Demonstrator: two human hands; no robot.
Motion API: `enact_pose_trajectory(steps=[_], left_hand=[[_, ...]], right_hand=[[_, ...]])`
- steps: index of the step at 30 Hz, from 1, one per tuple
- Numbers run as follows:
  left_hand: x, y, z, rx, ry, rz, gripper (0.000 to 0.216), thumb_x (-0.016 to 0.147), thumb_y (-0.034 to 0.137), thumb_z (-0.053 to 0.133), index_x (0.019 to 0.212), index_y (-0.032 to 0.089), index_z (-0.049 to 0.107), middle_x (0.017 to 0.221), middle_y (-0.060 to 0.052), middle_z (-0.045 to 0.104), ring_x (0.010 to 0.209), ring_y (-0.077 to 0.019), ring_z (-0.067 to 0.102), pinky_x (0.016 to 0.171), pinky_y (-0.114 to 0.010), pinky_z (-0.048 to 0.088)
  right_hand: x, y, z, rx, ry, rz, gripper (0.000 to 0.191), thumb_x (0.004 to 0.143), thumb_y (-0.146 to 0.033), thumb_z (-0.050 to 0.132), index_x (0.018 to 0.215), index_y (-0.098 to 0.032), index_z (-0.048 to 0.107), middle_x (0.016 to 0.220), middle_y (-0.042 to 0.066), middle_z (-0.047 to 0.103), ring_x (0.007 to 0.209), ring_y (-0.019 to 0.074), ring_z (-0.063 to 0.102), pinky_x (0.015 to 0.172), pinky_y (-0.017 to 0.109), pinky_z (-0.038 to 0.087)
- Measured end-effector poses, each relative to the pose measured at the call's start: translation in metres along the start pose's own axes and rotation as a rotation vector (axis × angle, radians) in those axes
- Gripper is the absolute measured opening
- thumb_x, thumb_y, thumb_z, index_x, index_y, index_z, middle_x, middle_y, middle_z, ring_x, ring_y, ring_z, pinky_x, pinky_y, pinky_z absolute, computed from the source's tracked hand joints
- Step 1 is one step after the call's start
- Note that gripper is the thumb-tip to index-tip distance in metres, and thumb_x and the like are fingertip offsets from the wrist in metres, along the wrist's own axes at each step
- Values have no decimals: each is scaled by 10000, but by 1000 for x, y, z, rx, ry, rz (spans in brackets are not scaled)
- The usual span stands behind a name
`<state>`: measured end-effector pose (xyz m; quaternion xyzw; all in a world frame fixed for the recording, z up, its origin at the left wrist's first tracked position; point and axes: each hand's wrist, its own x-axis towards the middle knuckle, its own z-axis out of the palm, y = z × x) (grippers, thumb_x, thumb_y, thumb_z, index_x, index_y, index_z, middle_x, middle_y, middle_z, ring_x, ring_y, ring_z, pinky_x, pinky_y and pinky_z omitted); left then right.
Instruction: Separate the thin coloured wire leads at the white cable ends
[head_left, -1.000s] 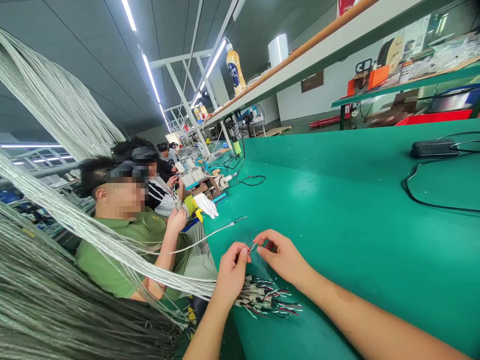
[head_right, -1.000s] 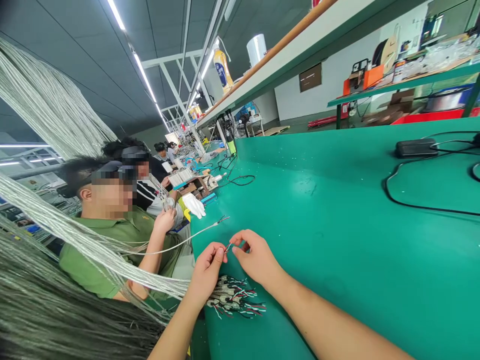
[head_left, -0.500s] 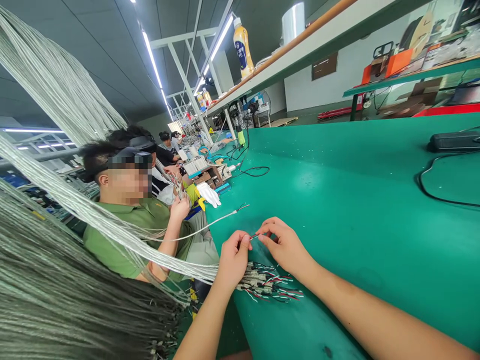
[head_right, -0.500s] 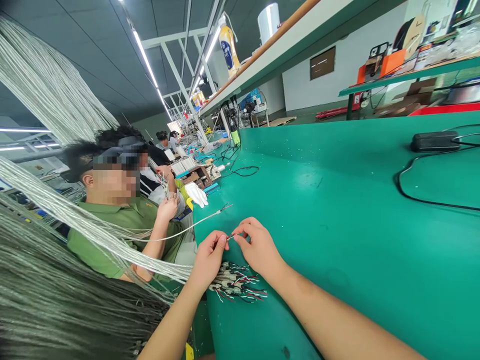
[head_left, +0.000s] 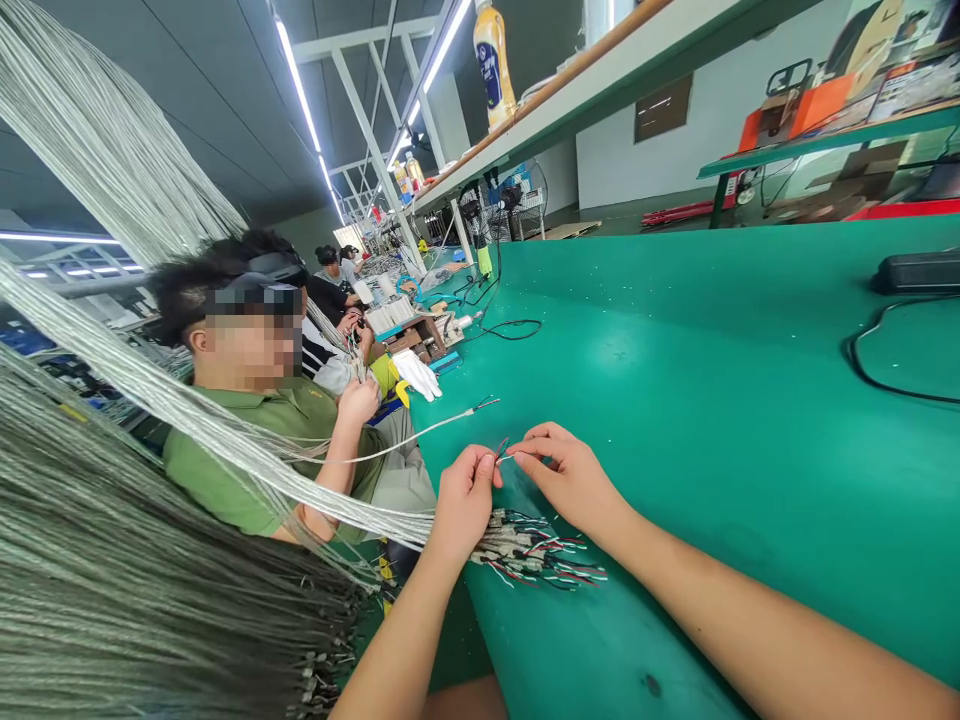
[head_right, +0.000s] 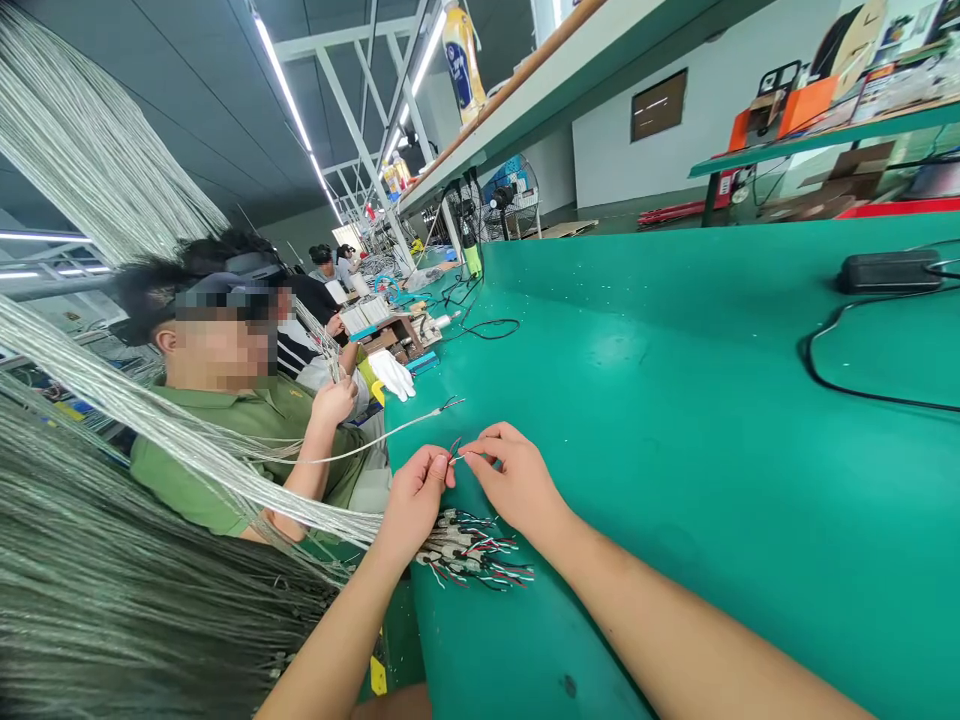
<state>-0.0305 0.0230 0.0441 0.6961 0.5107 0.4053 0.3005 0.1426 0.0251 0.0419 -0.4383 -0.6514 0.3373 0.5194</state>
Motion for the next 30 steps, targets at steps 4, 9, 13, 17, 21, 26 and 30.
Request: enact_pose_trajectory(steps=[4, 9, 13, 17, 21, 26, 30], left_hand=[[1, 0, 1, -10, -2, 27, 308, 970, 411, 436, 778, 198, 548, 657, 43, 535, 564, -99, 393, 551, -251, 285], [0, 1, 2, -42, -24, 38, 271, 965, 396, 448, 817, 195, 552, 666, 38, 564, 573, -102, 423, 553, -250, 296], [-1, 4, 2, -63, -51, 51, 243, 959, 378, 456, 844, 189, 557, 669, 33, 575, 586, -107, 446, 566, -247, 311], [-1, 6, 1, -65, -58, 49, 251, 957, 369, 459, 814, 185, 553, 660, 34, 566, 586, -105, 443, 566, -243, 306], [-1, 7, -1, -82, -71, 54, 245, 953, 359, 466, 810, 181, 555, 660, 29, 566, 591, -106, 444, 569, -241, 304], [-4, 8, -2, -114, -74, 51, 261, 948, 381, 470, 813, 175, 557, 665, 19, 563, 611, -113, 456, 582, -243, 312], [-5, 6, -1, -156, -81, 38, 254, 912, 420, 540, 883, 172, 586, 648, 34, 504, 599, -110, 410, 562, -243, 286]], right_hand=[[1, 0, 0, 15, -7, -7, 196, 881, -315, 589, 941, -248, 763, 933, 45, 648, 810, 168, 601, 648, 309, 440], [1, -1, -2, 28, -24, 14, 176, 866, -318, 595, 918, -256, 751, 966, 41, 673, 854, 179, 618, 664, 312, 444], [1, -1, -2, 29, -35, 20, 154, 837, -314, 617, 908, -251, 738, 937, 39, 662, 780, 176, 601, 655, 320, 442], [2, -1, -1, 26, -43, -4, 125, 835, -306, 619, 860, -249, 727, 911, 40, 651, 806, 187, 590, 675, 327, 431], [0, -2, -1, 18, -51, -6, 104, 844, -306, 613, 821, -239, 690, 904, 27, 629, 782, 175, 574, 657, 319, 411], [-1, -3, 1, 1, -45, 11, 109, 840, -316, 618, 793, -222, 645, 900, 21, 619, 762, 172, 555, 661, 319, 406], [-1, -4, 1, -32, -35, 9, 147, 852, -335, 604, 770, -213, 618, 872, 20, 616, 762, 177, 543, 663, 322, 393]])
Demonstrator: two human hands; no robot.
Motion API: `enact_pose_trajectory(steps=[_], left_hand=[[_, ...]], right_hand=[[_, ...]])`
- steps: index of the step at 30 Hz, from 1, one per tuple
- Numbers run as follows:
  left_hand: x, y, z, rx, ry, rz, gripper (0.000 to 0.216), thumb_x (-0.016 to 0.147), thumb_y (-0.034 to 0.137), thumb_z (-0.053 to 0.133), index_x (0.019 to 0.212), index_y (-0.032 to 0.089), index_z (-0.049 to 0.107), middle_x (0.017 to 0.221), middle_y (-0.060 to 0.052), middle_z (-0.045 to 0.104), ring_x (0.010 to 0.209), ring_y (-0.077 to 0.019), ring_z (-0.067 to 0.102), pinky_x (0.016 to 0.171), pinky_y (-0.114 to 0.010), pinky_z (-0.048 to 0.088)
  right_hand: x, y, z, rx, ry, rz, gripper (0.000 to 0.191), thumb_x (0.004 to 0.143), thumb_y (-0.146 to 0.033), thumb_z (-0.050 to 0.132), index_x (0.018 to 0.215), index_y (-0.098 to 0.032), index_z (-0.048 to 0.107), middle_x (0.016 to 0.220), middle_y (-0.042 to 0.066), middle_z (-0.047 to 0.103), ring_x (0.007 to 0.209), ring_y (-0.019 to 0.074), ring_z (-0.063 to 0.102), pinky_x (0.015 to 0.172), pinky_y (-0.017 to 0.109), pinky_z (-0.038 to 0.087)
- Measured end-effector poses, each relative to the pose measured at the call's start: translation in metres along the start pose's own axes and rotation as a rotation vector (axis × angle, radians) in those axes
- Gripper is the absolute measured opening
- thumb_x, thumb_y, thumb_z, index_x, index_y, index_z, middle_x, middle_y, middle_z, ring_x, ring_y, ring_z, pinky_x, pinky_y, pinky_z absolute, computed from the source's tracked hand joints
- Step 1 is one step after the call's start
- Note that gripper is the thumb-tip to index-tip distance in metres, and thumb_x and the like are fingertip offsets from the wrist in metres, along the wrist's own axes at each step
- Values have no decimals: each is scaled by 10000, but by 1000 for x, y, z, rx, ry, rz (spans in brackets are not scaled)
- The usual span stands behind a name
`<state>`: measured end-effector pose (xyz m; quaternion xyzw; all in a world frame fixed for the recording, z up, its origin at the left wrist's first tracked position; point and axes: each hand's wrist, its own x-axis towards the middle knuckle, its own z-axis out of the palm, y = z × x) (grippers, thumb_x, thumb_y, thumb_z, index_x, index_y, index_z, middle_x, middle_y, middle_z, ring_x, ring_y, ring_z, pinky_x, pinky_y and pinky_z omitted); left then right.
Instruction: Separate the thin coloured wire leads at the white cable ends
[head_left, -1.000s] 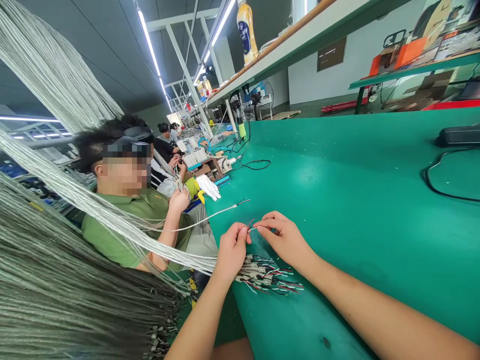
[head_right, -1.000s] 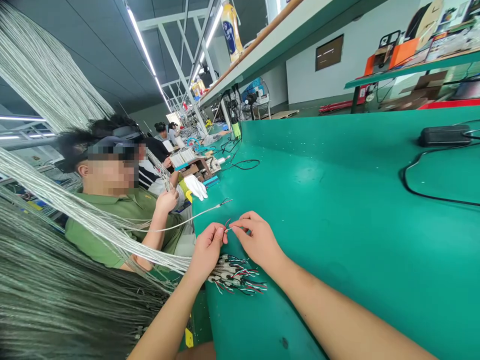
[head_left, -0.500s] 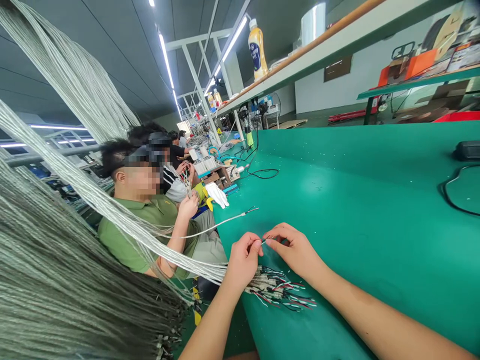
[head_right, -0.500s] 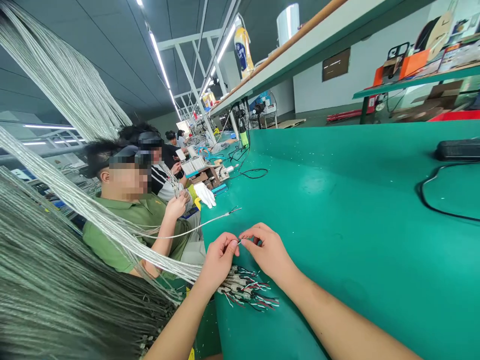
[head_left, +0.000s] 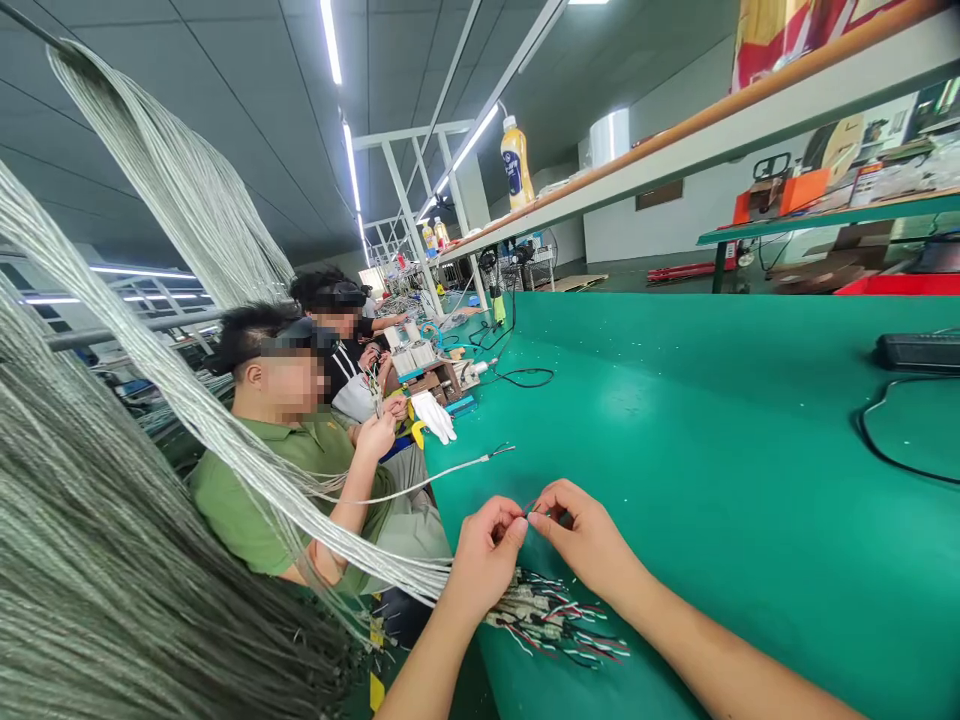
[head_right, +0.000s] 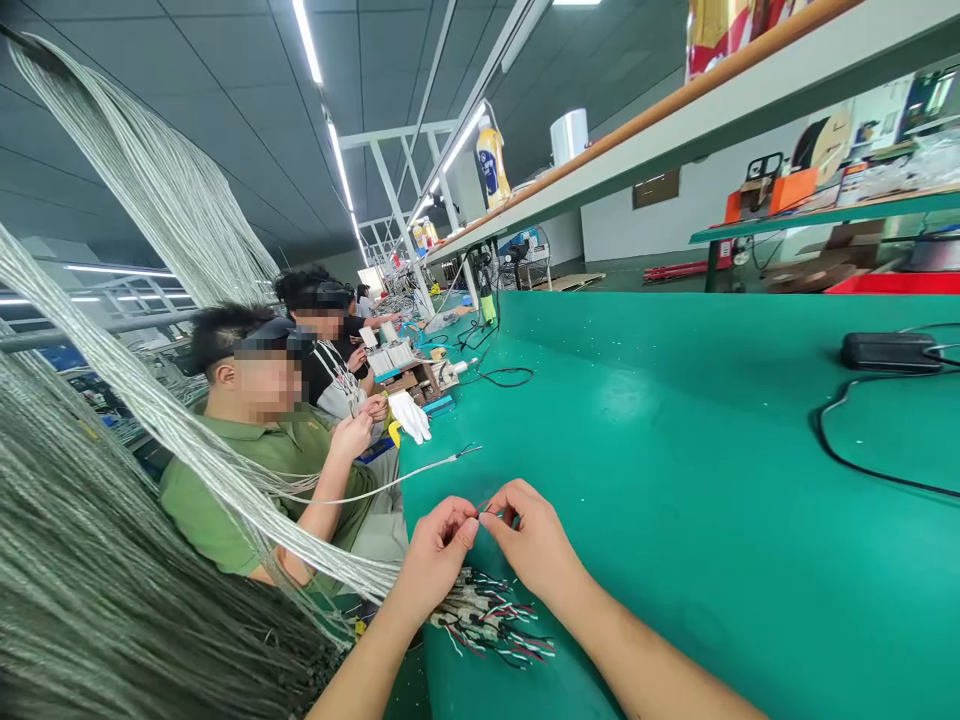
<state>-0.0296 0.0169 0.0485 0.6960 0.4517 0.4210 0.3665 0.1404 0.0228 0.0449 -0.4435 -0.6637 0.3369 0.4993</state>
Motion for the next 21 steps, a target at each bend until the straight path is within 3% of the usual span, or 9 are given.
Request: enact_pose_trajectory(steps=[10, 15, 21], left_hand=[[2, 1, -1, 15, 19, -4, 338, 931, 482, 482, 790, 183, 547, 650, 28, 488, 619, -122, 415, 589, -249, 297], [4, -3, -3, -29, 47, -1, 315, 940, 467, 469, 865, 180, 573, 677, 21, 528, 635, -128, 438, 611, -257, 318], [5, -8, -2, -7, 44, 6, 277, 933, 433, 497, 889, 172, 580, 677, 21, 545, 616, -121, 432, 592, -259, 308]], right_hand=[[-3, -1, 0, -16, -22, 8, 133, 853, -321, 596, 770, -221, 622, 769, -5, 606, 715, 170, 543, 637, 302, 396], [-3, -5, 1, -46, -35, -2, 149, 869, -310, 562, 768, -222, 629, 705, -13, 603, 681, 169, 546, 621, 298, 393], [-5, -8, 1, -70, -17, -58, 185, 910, -310, 516, 828, -224, 659, 794, 10, 636, 737, 178, 573, 675, 323, 423]])
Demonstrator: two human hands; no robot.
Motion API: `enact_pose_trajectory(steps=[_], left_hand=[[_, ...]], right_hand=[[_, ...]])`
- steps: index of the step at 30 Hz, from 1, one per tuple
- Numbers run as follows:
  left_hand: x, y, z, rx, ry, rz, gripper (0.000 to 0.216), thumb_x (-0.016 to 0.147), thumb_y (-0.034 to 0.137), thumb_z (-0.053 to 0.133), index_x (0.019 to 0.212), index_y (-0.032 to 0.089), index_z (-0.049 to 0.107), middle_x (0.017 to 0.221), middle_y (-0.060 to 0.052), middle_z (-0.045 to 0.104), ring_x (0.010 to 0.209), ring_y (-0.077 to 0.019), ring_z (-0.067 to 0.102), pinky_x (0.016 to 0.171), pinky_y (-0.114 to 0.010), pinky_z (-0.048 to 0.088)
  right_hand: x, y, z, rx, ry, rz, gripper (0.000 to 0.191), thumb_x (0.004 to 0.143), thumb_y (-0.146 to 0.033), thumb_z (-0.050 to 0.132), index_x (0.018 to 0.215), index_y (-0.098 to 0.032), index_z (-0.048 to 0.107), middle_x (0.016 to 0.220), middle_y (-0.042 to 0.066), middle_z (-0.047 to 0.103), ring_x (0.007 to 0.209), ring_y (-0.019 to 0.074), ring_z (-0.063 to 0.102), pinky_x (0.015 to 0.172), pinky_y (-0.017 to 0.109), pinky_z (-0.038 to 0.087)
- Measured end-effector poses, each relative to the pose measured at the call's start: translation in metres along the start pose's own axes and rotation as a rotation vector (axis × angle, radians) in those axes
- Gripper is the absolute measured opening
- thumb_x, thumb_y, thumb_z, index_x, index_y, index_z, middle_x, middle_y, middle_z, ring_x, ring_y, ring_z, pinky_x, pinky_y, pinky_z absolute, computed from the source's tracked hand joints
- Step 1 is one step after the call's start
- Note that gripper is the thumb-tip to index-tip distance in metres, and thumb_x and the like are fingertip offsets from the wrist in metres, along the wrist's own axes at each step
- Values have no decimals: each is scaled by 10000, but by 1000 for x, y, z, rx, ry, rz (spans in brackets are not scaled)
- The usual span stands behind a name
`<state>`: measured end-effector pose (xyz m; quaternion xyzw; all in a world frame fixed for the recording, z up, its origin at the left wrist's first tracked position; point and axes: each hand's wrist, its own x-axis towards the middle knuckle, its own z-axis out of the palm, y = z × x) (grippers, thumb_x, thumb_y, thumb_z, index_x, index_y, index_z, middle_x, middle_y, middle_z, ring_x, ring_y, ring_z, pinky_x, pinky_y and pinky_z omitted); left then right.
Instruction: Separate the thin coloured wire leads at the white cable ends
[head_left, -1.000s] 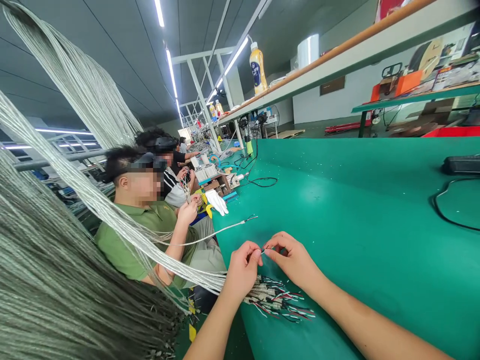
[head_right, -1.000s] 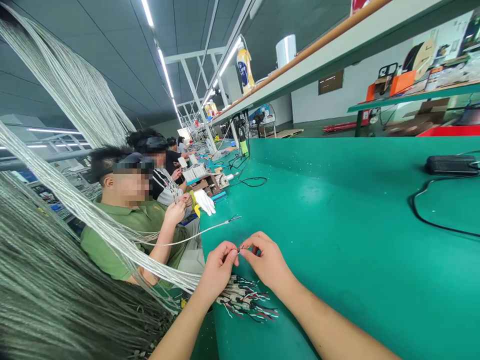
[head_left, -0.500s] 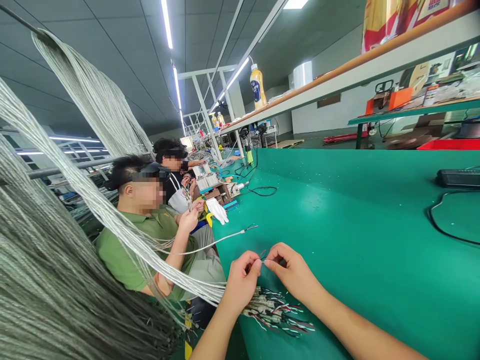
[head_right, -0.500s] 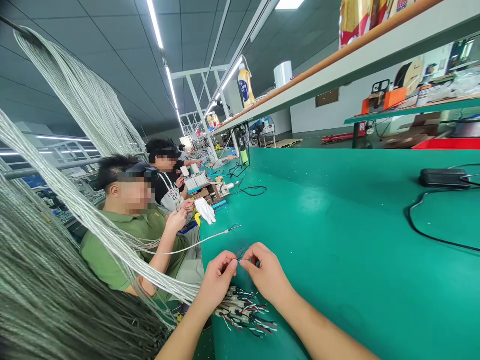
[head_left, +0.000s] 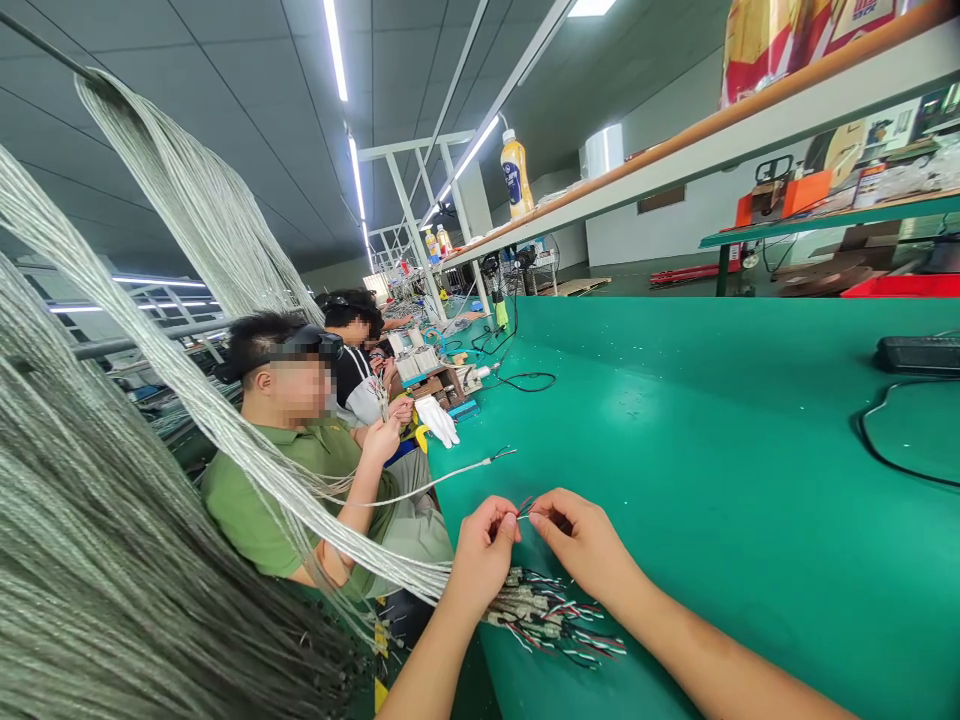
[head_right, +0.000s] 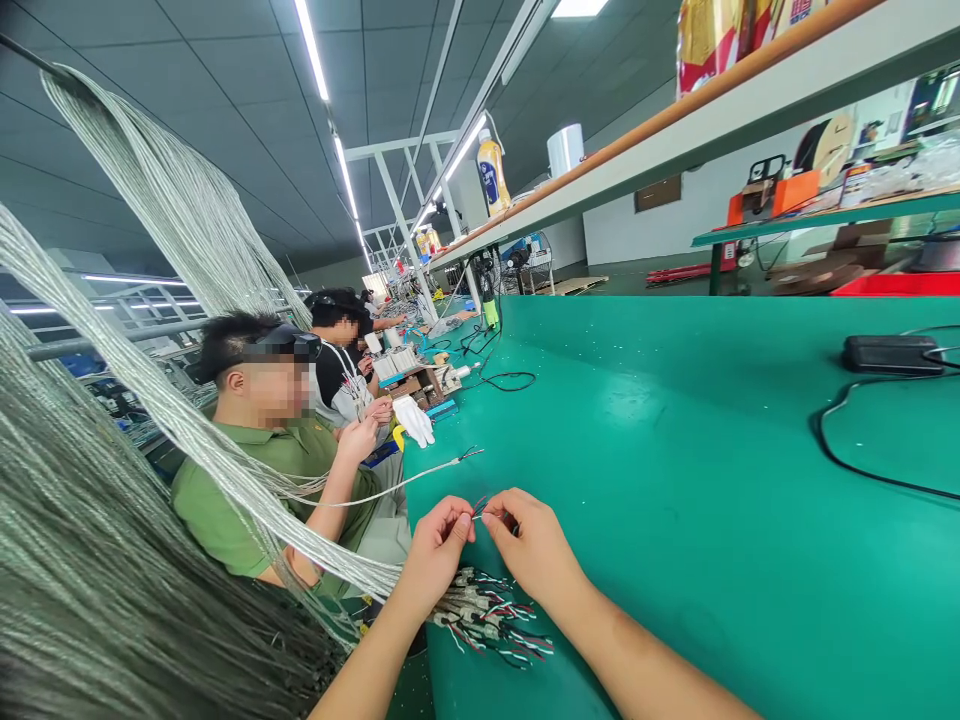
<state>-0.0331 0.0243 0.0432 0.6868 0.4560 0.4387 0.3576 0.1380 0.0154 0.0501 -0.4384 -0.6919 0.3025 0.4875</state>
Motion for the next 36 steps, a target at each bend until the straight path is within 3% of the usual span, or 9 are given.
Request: enact_pose_trajectory(steps=[7, 15, 23, 36], left_hand=[[-3, 5, 3, 66, -4, 27, 260, 932, 404, 494, 836, 177, 576, 666, 18, 557, 597, -119, 443, 576, -251, 313], [-5, 7, 4, 99, -19, 37, 231, 929, 370, 502, 836, 177, 588, 687, 4, 576, 604, -123, 458, 576, -257, 328], [-9, 6, 11, 102, 16, 17, 171, 904, 304, 521, 807, 187, 600, 670, -2, 604, 588, -126, 480, 553, -263, 333], [-12, 13, 11, 195, 11, 27, 149, 891, 240, 510, 786, 193, 604, 684, 8, 621, 611, -114, 501, 560, -228, 344]], right_hand=[[1, 4, 1, 12, 82, 8, 195, 874, -351, 579, 1013, -222, 628, 1012, 59, 616, 752, 176, 582, 629, 332, 472], [3, 11, 5, 7, 75, 23, 100, 847, -319, 590, 841, -221, 607, 948, 44, 590, 766, 182, 561, 660, 344, 454], [4, 26, 7, -60, 43, -22, 241, 868, -378, 542, 677, -238, 494, 816, 36, 566, 764, 211, 543, 701, 375, 425], [6, 32, 11, -111, -11, -11, 175, 914, -331, 451, 776, -234, 499, 906, 38, 547, 827, 202, 532, 757, 362, 431]])
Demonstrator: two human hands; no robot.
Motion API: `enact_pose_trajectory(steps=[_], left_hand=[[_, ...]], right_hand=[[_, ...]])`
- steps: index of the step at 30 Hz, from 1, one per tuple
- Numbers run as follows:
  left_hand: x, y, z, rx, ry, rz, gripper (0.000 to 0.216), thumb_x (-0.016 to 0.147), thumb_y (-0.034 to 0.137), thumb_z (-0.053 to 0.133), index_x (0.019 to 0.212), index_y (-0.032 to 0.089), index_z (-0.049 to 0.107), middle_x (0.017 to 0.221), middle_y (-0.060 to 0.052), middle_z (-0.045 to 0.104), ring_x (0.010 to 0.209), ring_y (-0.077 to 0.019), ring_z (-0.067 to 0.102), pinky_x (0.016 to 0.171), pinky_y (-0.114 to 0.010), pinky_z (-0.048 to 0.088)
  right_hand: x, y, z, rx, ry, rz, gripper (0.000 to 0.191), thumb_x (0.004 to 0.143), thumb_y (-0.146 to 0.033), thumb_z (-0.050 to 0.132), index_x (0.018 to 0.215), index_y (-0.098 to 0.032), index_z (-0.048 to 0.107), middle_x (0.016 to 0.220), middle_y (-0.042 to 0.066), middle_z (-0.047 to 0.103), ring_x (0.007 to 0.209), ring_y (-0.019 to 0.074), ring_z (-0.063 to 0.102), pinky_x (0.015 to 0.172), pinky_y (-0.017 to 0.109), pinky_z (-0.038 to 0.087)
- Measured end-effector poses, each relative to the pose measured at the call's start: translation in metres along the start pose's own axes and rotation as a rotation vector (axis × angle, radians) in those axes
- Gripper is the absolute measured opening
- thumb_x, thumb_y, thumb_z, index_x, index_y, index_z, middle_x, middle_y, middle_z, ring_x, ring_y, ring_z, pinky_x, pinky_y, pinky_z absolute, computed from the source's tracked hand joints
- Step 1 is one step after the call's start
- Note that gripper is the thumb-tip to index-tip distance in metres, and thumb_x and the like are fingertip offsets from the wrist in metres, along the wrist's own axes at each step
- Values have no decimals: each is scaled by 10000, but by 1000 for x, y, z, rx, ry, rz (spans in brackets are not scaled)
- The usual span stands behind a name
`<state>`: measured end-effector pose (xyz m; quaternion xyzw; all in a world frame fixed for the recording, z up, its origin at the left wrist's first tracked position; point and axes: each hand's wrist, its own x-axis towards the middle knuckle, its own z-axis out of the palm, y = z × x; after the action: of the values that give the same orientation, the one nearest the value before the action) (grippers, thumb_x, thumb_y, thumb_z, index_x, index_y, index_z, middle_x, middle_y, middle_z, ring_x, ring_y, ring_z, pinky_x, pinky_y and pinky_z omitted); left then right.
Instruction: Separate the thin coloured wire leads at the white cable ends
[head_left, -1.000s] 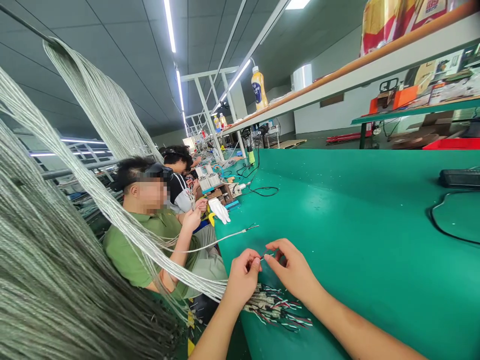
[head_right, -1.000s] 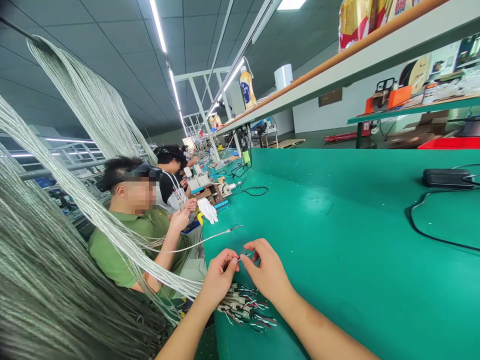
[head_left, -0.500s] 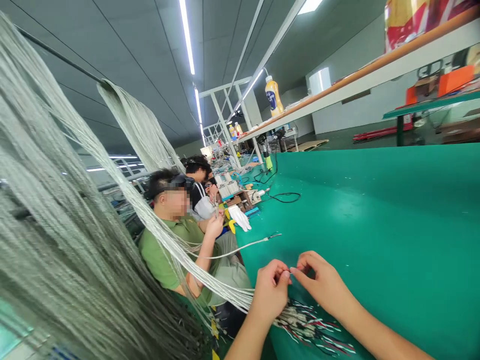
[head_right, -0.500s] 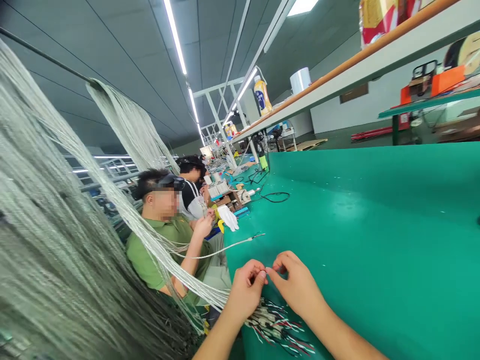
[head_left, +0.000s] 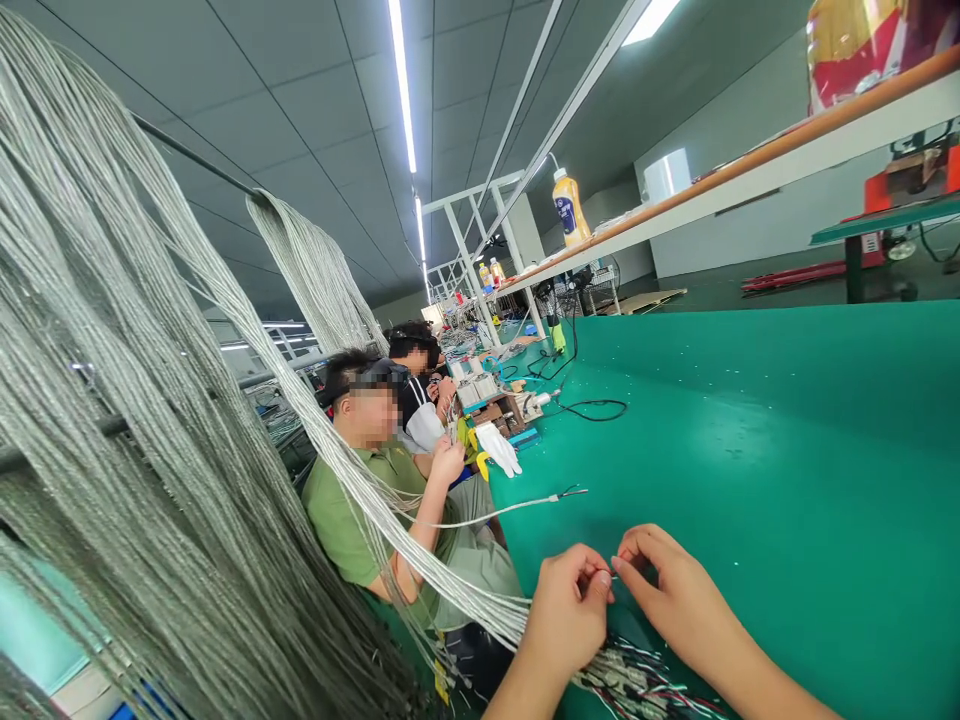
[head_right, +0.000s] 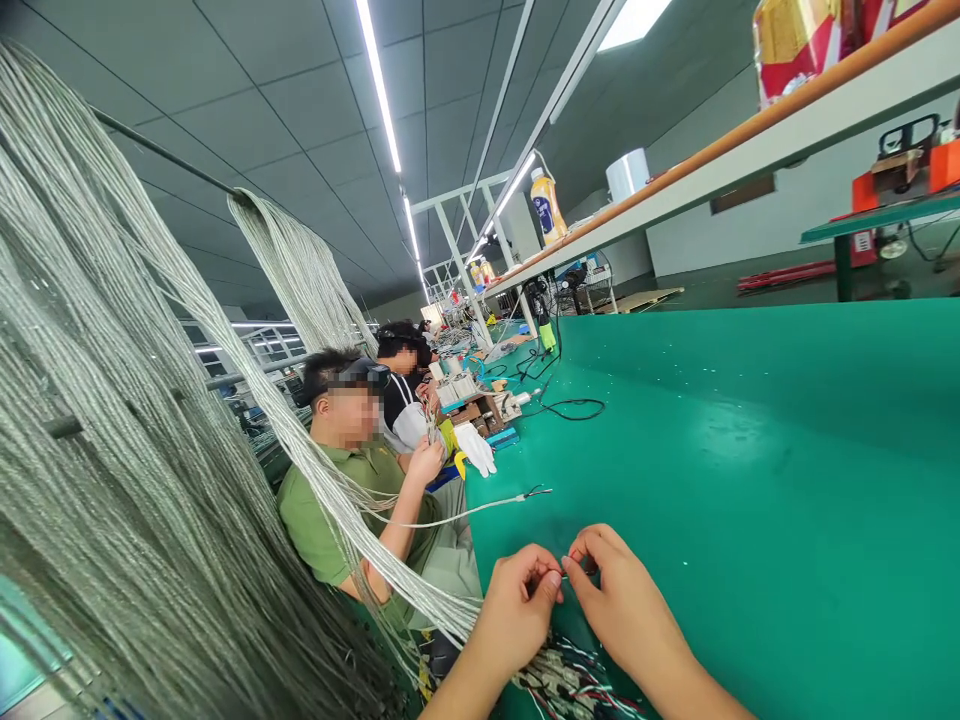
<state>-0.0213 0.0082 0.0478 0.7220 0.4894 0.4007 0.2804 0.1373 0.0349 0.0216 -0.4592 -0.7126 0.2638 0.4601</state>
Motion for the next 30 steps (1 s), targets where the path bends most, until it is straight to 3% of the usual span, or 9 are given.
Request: enact_pose_trajectory(steps=[8, 11, 18, 21, 25, 30], left_hand=[[6, -3, -1, 32, 9, 0, 206, 920, 288, 487, 770, 190, 589, 642, 30, 569, 587, -107, 463, 555, -233, 310], [8, -5, -3, 82, 7, 21, 251, 934, 297, 464, 737, 187, 573, 626, 37, 526, 596, -109, 439, 577, -242, 292], [10, -7, -3, 129, -105, 34, 324, 969, 367, 390, 733, 200, 537, 596, 48, 453, 586, -121, 397, 570, -261, 239], [11, -8, -2, 116, -114, 5, 318, 965, 373, 392, 738, 204, 537, 598, 49, 456, 592, -125, 404, 579, -267, 235], [13, -9, -4, 31, -129, -21, 320, 951, 381, 411, 724, 198, 544, 615, 43, 455, 621, -130, 405, 598, -268, 245], [15, -15, -6, -116, -124, -62, 328, 932, 425, 413, 751, 191, 555, 592, 47, 413, 580, -126, 364, 568, -259, 260]], right_hand=[[-1, -14, -7, 78, 34, -88, 189, 910, -298, 491, 736, -225, 512, 966, 51, 550, 904, 207, 560, 790, 334, 431], [-2, -22, -11, 96, 64, -44, 179, 882, -292, 533, 719, -220, 549, 1047, 58, 559, 907, 200, 575, 681, 301, 423], [-12, -37, -14, -135, 142, -2, 167, 913, -324, 503, 790, -240, 578, 1092, -1, 602, 722, 136, 563, 607, 291, 369], [-7, -31, -12, 42, 187, 21, 182, 858, -328, 564, 718, -223, 612, 1051, 33, 616, 793, 169, 570, 650, 301, 386], [5, -14, -14, 504, 289, 234, 215, 655, -377, 754, 616, -196, 644, 1010, 52, 627, 757, 170, 535, 685, 312, 392], [8, -3, -30, 715, 369, 458, 338, 663, -506, 727, 745, -205, 596, 704, -15, 555, 619, 128, 461, 603, 278, 378]])
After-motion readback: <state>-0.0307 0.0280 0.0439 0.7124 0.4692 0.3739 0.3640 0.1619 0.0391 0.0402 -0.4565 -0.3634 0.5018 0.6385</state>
